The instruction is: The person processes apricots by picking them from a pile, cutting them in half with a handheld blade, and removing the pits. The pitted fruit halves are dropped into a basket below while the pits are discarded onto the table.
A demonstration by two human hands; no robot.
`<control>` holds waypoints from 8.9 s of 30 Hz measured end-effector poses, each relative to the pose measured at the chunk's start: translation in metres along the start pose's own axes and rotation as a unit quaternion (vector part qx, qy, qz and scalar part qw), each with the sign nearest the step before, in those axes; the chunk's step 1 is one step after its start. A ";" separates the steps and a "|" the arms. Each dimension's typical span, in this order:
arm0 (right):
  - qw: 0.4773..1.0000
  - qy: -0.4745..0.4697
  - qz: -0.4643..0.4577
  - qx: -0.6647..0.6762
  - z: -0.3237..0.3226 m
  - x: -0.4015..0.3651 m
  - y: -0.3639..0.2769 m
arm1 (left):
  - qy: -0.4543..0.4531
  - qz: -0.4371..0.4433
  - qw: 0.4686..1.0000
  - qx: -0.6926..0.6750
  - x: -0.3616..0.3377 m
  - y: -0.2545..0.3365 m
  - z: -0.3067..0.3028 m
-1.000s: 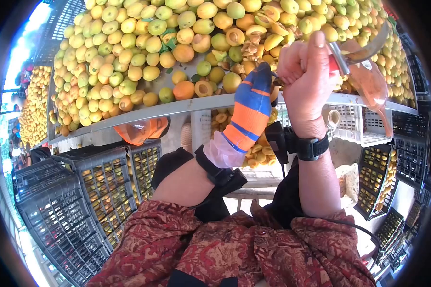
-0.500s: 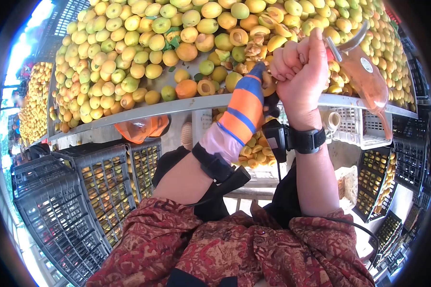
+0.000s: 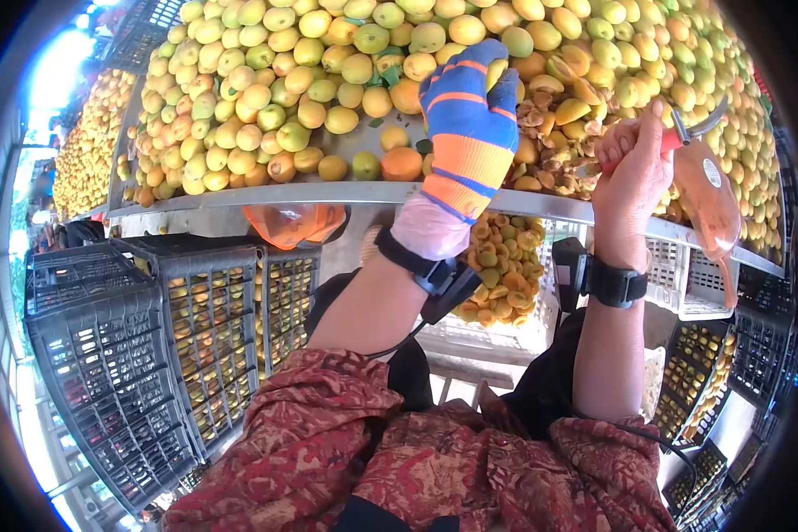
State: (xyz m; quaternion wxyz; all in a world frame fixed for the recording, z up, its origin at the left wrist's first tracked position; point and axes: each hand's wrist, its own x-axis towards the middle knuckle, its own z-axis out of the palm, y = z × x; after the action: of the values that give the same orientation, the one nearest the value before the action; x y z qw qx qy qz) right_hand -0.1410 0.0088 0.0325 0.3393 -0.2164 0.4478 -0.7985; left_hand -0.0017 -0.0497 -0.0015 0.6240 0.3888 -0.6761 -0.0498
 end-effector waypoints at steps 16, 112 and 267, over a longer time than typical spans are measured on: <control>0.804 -0.163 -0.207 -0.533 0.014 0.012 0.034 | 0.032 -0.558 0.701 -0.443 0.005 -0.008 -0.060; 0.822 -0.197 -0.155 -0.511 0.003 -0.005 0.004 | 0.049 -0.698 0.439 -0.564 -0.020 0.030 -0.030; 0.974 -0.168 0.060 0.142 0.023 -0.025 -0.028 | -0.162 -0.633 0.575 -0.493 -0.030 0.069 -0.036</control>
State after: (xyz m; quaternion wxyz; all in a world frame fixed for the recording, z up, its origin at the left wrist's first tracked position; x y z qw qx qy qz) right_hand -0.1186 0.0248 0.0677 0.4845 -0.2695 0.2788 -0.7842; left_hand -0.0046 0.0307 0.0203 0.4088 0.3356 -0.2192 -0.8199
